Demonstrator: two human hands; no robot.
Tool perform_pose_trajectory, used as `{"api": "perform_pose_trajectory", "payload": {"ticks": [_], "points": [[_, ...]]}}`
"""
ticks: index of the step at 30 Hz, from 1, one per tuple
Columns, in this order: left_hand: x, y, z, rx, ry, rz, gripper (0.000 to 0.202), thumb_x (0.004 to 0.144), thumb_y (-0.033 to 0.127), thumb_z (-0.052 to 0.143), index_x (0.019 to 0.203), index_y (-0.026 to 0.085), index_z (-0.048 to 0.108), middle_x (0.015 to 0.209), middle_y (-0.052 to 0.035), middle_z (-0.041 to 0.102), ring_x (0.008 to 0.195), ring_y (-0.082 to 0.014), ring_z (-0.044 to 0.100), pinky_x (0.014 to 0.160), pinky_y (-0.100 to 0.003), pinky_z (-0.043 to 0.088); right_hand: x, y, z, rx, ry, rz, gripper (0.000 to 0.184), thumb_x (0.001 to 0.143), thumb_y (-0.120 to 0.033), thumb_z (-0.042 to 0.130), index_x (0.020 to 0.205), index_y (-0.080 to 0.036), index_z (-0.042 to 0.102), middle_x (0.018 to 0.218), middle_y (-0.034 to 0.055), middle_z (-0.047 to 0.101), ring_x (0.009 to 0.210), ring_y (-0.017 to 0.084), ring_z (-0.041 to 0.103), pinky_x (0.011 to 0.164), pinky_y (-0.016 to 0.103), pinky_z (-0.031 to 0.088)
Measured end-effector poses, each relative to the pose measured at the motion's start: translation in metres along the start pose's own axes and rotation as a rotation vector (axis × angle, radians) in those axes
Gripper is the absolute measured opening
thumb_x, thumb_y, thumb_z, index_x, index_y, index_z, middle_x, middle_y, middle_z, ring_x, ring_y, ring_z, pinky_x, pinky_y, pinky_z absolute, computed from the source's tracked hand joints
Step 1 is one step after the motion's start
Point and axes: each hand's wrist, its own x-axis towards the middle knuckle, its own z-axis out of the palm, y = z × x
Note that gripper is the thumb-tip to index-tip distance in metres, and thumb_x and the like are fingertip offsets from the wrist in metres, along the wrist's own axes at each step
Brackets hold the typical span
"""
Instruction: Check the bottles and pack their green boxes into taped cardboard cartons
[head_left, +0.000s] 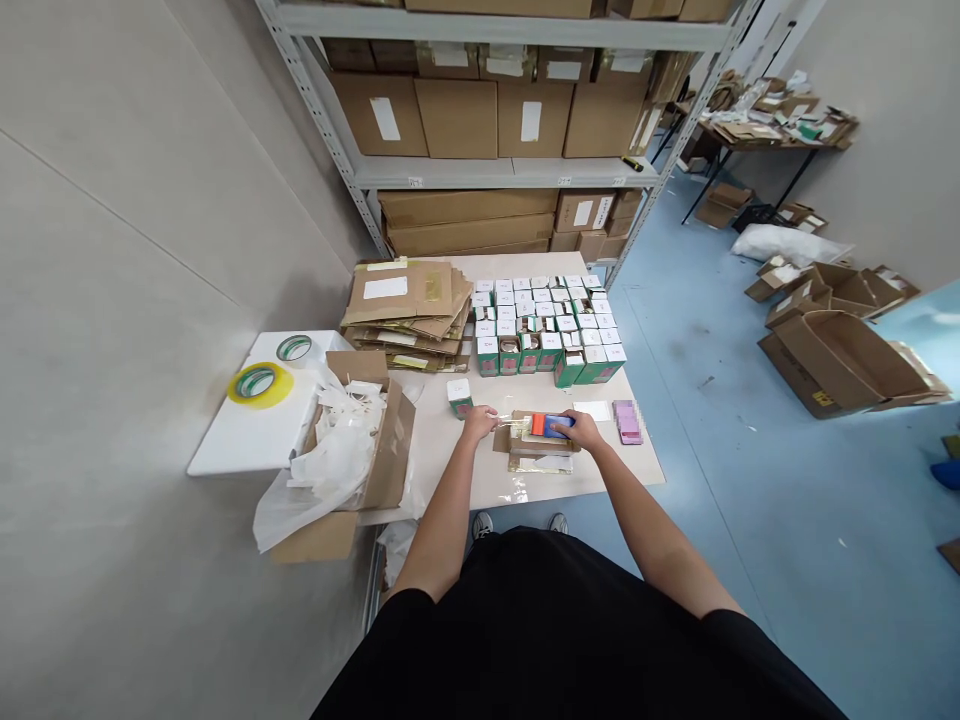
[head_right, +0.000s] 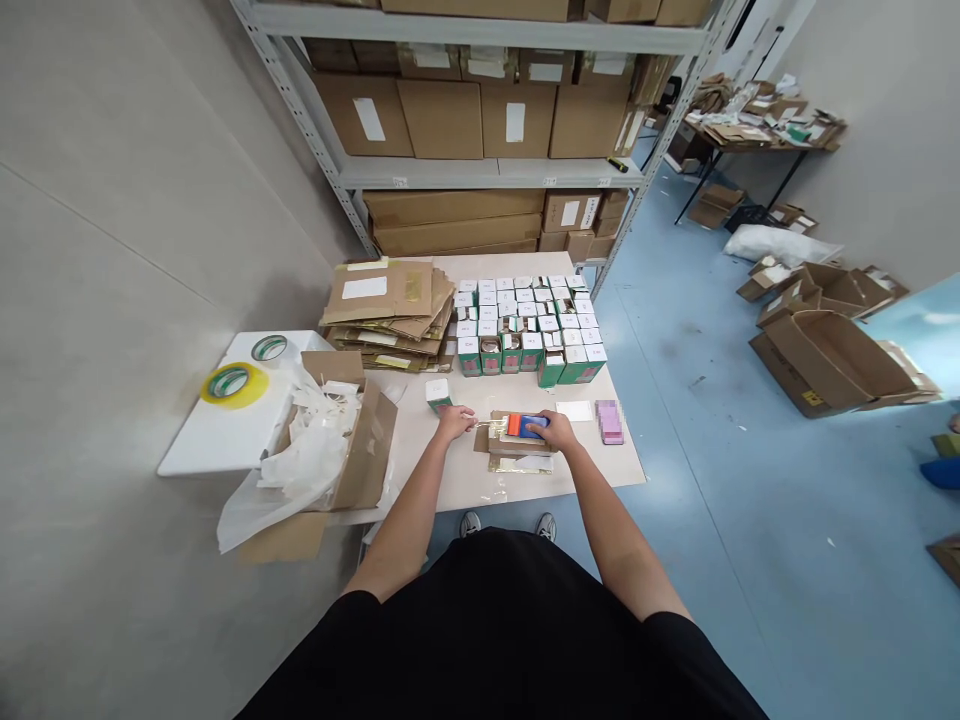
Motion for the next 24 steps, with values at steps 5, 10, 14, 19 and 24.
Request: {"api": "perform_pose_trajectory", "payload": {"ticks": [5, 10, 14, 19, 24], "points": [[-0.002, -0.015, 0.009, -0.007, 0.029, 0.056, 0.046, 0.08, 0.021, 0.07, 0.126, 0.019, 0.067, 0.067, 0.0046, 0.065, 0.066, -0.014, 0.065, 0.07, -0.023, 0.05, 0.0, -0.004, 0.002, 0.004, -0.017, 0.004, 0.039, 0.08, -0.057, 0.078, 0.104, -0.026, 0.079, 0.101, 0.007, 0.079, 0.094, 0.028, 0.071, 0.082, 0.034, 0.053], [-0.001, -0.034, 0.02, -0.046, 0.076, 0.075, 0.061, 0.084, 0.024, 0.067, 0.143, 0.02, 0.056, 0.07, 0.0052, 0.064, 0.072, -0.0149, 0.066, 0.079, -0.025, 0.051, 0.002, -0.008, 0.002, -0.009, -0.035, 0.018, 0.04, 0.08, -0.058, 0.079, 0.104, -0.026, 0.08, 0.102, 0.0075, 0.079, 0.094, 0.028, 0.071, 0.081, 0.034, 0.053], [0.004, -0.044, 0.03, -0.043, 0.074, 0.029, 0.06, 0.085, 0.026, 0.067, 0.144, 0.021, 0.055, 0.074, 0.0042, 0.066, 0.073, -0.0152, 0.066, 0.08, -0.026, 0.052, 0.003, -0.01, 0.002, 0.008, -0.041, 0.03, 0.041, 0.078, -0.059, 0.081, 0.104, -0.027, 0.08, 0.101, 0.0069, 0.079, 0.093, 0.028, 0.071, 0.079, 0.033, 0.053], [0.011, -0.052, 0.044, -0.054, 0.067, -0.045, 0.053, 0.085, 0.024, 0.067, 0.138, 0.021, 0.06, 0.071, 0.0045, 0.066, 0.076, -0.0156, 0.068, 0.081, -0.025, 0.053, 0.005, -0.009, 0.002, -0.01, -0.056, 0.018, 0.038, 0.08, -0.057, 0.079, 0.103, -0.027, 0.079, 0.102, 0.0072, 0.079, 0.092, 0.027, 0.071, 0.079, 0.033, 0.052], [0.017, -0.056, 0.065, -0.094, 0.064, -0.11, 0.055, 0.085, 0.028, 0.072, 0.138, 0.018, 0.059, 0.082, -0.0004, 0.073, 0.075, -0.0154, 0.07, 0.078, -0.026, 0.054, 0.007, -0.009, 0.002, -0.009, -0.067, 0.03, 0.038, 0.081, -0.057, 0.078, 0.105, -0.027, 0.079, 0.104, 0.0065, 0.079, 0.095, 0.027, 0.071, 0.08, 0.033, 0.052]]}}
